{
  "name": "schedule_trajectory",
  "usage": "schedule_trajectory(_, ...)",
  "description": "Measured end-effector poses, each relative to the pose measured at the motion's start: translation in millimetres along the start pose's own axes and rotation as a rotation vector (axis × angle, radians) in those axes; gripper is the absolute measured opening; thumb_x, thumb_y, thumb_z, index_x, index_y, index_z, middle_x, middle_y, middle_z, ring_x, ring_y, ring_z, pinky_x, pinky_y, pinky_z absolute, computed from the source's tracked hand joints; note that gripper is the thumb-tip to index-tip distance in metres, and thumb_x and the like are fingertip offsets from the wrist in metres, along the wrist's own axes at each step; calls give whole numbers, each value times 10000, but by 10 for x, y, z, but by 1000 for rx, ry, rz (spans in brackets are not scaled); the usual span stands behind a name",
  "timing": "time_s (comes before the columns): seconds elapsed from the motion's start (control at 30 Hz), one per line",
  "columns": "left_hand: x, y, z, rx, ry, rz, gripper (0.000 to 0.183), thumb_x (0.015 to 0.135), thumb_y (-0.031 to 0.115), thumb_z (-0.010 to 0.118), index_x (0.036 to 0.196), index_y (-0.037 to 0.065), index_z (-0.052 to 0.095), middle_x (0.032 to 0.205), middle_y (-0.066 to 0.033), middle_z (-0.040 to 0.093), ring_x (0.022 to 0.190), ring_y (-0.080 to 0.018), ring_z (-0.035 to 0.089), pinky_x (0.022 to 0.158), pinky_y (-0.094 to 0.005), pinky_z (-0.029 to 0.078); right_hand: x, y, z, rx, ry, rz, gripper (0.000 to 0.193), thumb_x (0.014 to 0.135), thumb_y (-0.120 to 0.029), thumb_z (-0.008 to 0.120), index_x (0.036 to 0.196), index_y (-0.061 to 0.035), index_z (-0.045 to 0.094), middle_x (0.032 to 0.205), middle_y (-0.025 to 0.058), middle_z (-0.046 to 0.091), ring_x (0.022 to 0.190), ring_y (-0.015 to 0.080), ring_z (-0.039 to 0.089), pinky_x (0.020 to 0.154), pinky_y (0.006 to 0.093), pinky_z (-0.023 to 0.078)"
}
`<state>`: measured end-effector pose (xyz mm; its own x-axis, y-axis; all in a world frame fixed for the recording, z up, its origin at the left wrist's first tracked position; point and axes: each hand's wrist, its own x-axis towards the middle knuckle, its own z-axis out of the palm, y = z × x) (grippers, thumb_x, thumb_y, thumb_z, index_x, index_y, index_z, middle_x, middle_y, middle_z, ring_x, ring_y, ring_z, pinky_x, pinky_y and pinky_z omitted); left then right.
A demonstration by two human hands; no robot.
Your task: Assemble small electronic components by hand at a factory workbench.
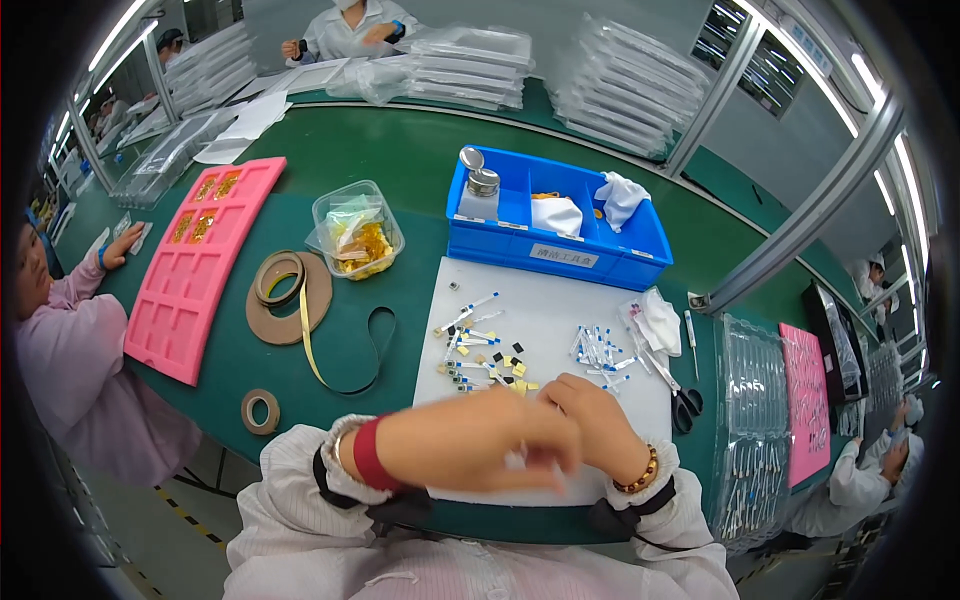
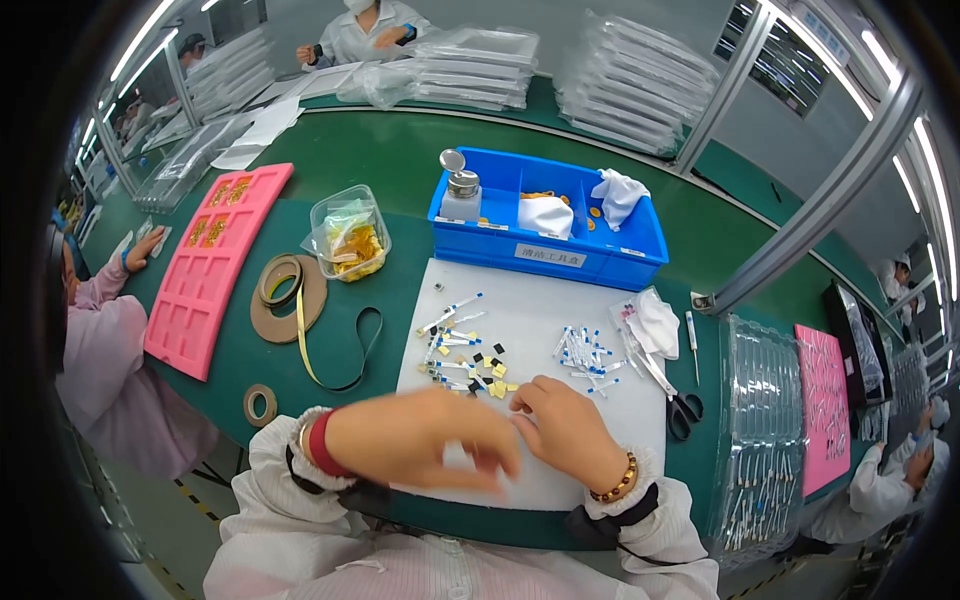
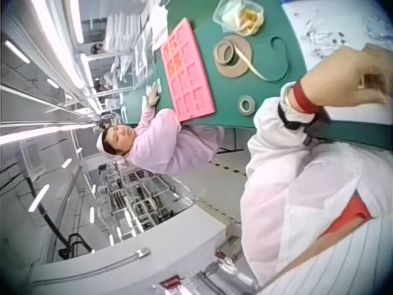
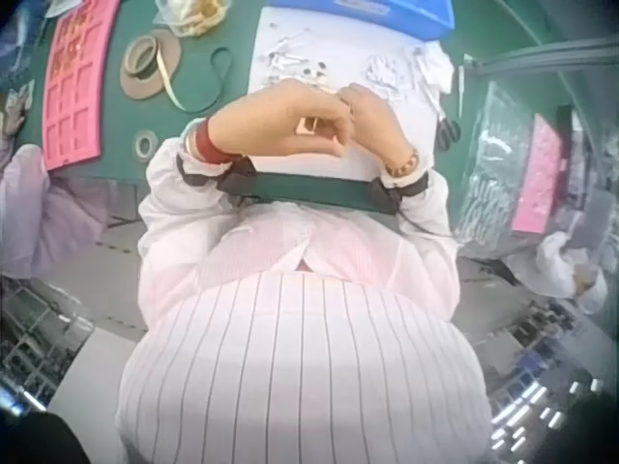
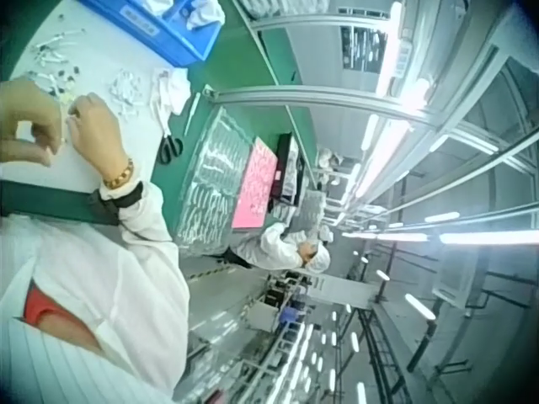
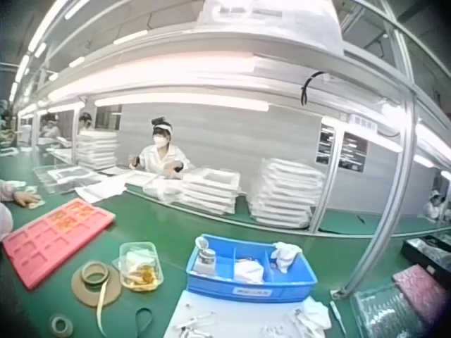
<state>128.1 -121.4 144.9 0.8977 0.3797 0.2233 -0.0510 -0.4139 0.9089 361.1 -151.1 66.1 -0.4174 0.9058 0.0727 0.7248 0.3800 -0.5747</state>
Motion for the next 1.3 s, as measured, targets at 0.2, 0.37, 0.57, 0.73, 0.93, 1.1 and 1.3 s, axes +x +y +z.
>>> schedule_trajectory(0.2,-205,-1050,84,537,362,-272,85,859,106,757,915,57,715,839,-81,669,746,-244,652,674,-333,523,157,115,163,24,122,-32,164,841,-88,750,965,-54,649,892,95,624,765,262,643,678,349,519)
schedule_trajectory(0.37,-167,-1119,212,585,391,-294,83,849,96,736,927,76,717,862,-75,652,792,-279,652,686,-366,529,182,123,255,52,181,14,173,830,-71,755,971,-58,655,902,92,633,790,257,656,685,342,524)
schedule_trajectory(0.57,-153,-1132,216,578,407,-311,61,877,108,683,929,87,707,884,-75,655,810,-299,660,689,-397,537,189,176,358,25,210,30,162,828,-55,745,963,-61,657,891,84,639,800,249,673,674,338,525)
schedule_trajectory(0.73,-164,-1140,217,553,422,-296,67,875,103,688,937,86,708,892,-77,658,813,-300,659,684,-398,535,195,151,339,37,213,41,136,832,-44,728,937,-57,643,868,84,630,774,249,668,660,340,518)
schedule_trajectory(0.93,-164,-1170,228,563,434,-283,127,830,43,753,946,64,706,863,-75,654,759,-247,667,666,-334,539,191,166,331,56,212,34,131,835,-34,707,918,-52,607,871,94,611,773,269,649,660,353,510)
schedule_trajectory(1.1,-152,-1161,232,520,465,-265,143,831,36,767,962,56,712,831,-75,646,726,-217,650,651,-311,528,187,201,335,53,189,-15,139,817,-36,700,914,-53,603,889,100,608,780,273,648,666,352,515)
schedule_trajectory(1.3,-101,-1099,251,418,478,-224,156,832,43,778,978,53,725,802,-71,645,706,-198,625,630,-293,506,174,216,341,324,214,27,118,823,-24,701,913,-35,626,826,66,621,665,157,605,591,274,485)
